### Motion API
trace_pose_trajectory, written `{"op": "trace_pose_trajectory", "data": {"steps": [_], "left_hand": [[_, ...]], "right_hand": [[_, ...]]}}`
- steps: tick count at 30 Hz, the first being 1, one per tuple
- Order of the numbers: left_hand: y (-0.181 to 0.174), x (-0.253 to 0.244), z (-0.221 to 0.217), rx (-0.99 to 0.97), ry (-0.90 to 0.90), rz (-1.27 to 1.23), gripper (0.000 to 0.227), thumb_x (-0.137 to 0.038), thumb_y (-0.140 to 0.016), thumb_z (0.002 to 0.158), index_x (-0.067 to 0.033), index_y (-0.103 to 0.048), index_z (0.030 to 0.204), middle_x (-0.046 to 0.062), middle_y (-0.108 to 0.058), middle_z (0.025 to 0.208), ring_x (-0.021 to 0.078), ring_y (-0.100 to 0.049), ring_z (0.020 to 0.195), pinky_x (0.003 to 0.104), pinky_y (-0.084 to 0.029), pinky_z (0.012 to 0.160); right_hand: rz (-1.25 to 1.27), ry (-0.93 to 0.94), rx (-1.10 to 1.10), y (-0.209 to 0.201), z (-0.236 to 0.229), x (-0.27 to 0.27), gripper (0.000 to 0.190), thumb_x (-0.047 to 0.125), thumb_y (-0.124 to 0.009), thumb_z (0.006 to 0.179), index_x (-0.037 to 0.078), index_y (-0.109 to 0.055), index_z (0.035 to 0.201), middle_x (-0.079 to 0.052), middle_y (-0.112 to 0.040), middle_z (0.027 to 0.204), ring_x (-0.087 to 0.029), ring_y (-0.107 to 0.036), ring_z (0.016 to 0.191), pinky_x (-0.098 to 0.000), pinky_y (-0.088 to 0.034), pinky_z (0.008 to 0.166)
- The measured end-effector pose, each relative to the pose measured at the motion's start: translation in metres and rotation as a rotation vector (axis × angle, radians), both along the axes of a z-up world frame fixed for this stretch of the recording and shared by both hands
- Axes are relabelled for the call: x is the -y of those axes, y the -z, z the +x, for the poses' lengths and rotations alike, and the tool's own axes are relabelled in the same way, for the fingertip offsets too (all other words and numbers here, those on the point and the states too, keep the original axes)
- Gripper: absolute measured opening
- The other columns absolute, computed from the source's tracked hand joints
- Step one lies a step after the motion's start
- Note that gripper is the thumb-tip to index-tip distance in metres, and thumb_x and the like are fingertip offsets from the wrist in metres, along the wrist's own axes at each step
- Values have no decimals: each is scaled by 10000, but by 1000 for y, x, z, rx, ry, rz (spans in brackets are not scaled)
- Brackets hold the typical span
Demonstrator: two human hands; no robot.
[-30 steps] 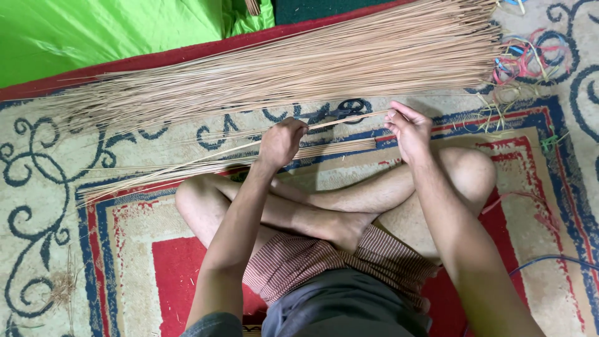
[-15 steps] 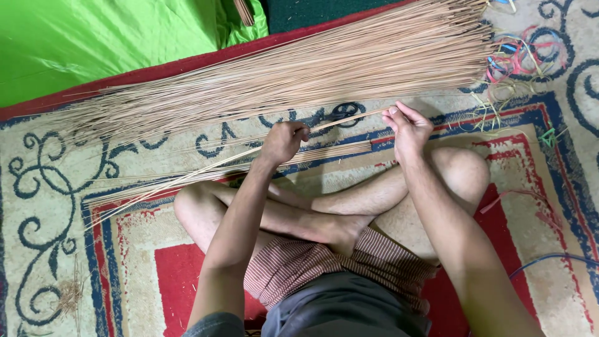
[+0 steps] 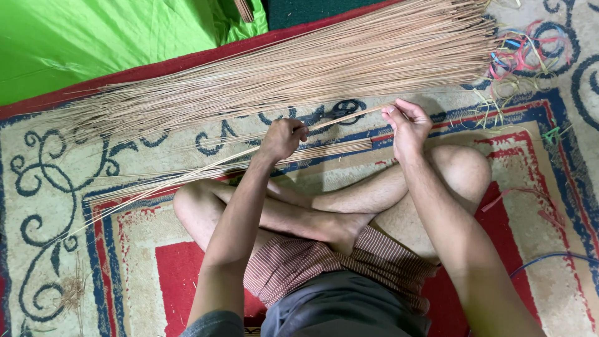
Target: Align and trim the ends of thin wooden sticks using scissors while sitting on the floor
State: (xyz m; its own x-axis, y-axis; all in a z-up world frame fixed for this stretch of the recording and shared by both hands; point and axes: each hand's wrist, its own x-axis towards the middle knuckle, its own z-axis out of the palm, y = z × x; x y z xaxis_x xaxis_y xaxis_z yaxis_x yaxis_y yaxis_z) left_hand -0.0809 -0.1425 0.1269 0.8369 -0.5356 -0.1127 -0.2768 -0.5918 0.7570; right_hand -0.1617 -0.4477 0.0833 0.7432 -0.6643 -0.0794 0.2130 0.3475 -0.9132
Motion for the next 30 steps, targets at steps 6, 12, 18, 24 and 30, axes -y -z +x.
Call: {"op": "trace_pose_trajectory", "data": {"steps": [6,12,18,24,30], "left_hand": [[-8,-2,2,1,33,-11,176,-120,-644,957,-87,-794,871,93,-777,775,366,-753,831,457,-568,783],[-8,-2,-4,48,6,-10,153,-135,-661,959,-108,-794,887,75,-778,775,339,-758,830,440,-585,774],[-32,27,-40,125,70,151,163,-237,-640,986,-155,-776,1019,98,-786,981,377,-748,923,491,-615,792],[-8,48,-54,324,155,288,180,-294,-574,1008,-193,-716,963,39,-732,940,351,-760,836,459,-635,751],[-57,12,-52,339,162,284,191,-288,-605,1024,-164,-747,992,44,-725,900,327,-773,818,444,-640,733]], "right_hand": [[15,-2,-18,-3,1,0,250,-108,-798,844,-30,-728,1071,-164,-720,913,-281,-787,830,-436,-709,839],[-405,46,-69,-8,-3,9,463,-103,-839,820,60,-695,1228,-156,-666,1100,-259,-724,1002,-448,-664,888],[-1411,-575,84,-99,-21,-36,278,88,-637,1002,14,-707,1260,-160,-679,1104,-330,-670,1079,-437,-508,981],[-1430,-972,-232,-52,-24,-44,212,143,-521,1038,25,-693,997,-193,-701,859,-419,-712,862,-486,-583,694],[-1326,-1045,-315,-97,-40,-11,226,5,-495,1016,-38,-715,989,-232,-697,883,-447,-699,852,-501,-578,731]]}}
